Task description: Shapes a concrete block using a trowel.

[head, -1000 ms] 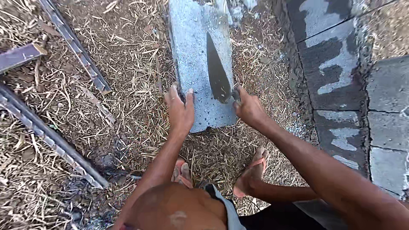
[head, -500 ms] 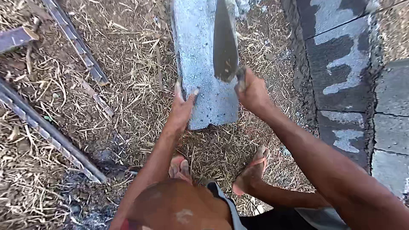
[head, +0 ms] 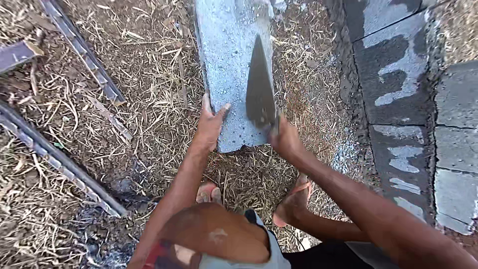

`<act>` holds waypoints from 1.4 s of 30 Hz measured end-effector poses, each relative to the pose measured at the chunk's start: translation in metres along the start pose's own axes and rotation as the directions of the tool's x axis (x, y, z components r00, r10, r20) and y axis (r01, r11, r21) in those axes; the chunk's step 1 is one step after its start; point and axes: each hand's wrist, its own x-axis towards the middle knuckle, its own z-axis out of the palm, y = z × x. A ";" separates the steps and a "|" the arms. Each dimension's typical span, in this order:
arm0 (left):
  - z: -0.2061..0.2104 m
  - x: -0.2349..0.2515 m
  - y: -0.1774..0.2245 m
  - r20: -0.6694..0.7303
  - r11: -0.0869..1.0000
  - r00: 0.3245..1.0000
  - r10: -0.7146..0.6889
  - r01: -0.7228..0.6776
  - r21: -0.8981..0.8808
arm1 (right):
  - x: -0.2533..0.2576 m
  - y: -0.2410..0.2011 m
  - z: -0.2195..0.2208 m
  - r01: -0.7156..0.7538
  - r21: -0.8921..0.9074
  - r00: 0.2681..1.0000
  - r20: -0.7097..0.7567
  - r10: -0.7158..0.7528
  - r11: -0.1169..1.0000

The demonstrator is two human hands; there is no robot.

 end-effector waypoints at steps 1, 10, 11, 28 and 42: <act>0.001 0.001 0.002 -0.007 1.000 1.000 -0.003 0.003 0.012 | -0.007 0.002 0.000 -0.020 -0.032 0.998 0.062 0.022 0.999; 0.000 -0.004 -0.001 -0.021 0.974 0.999 0.040 -0.035 0.222 | 0.007 -0.001 -0.017 0.012 0.056 0.996 -0.091 -0.007 0.998; 0.000 -0.004 -0.002 -0.025 0.960 0.998 0.052 -0.043 0.275 | 0.001 0.005 -0.008 -0.007 0.041 0.999 -0.054 0.009 0.999; 0.003 -0.010 -0.010 -0.113 0.972 0.985 0.128 -0.101 0.213 | -0.022 0.029 -0.004 -0.026 0.017 0.989 0.149 0.023 1.000; 0.003 -0.018 0.015 -0.063 0.953 0.961 -0.270 0.276 0.126 | 0.032 0.020 -0.013 0.062 0.238 0.995 -0.088 -0.042 0.969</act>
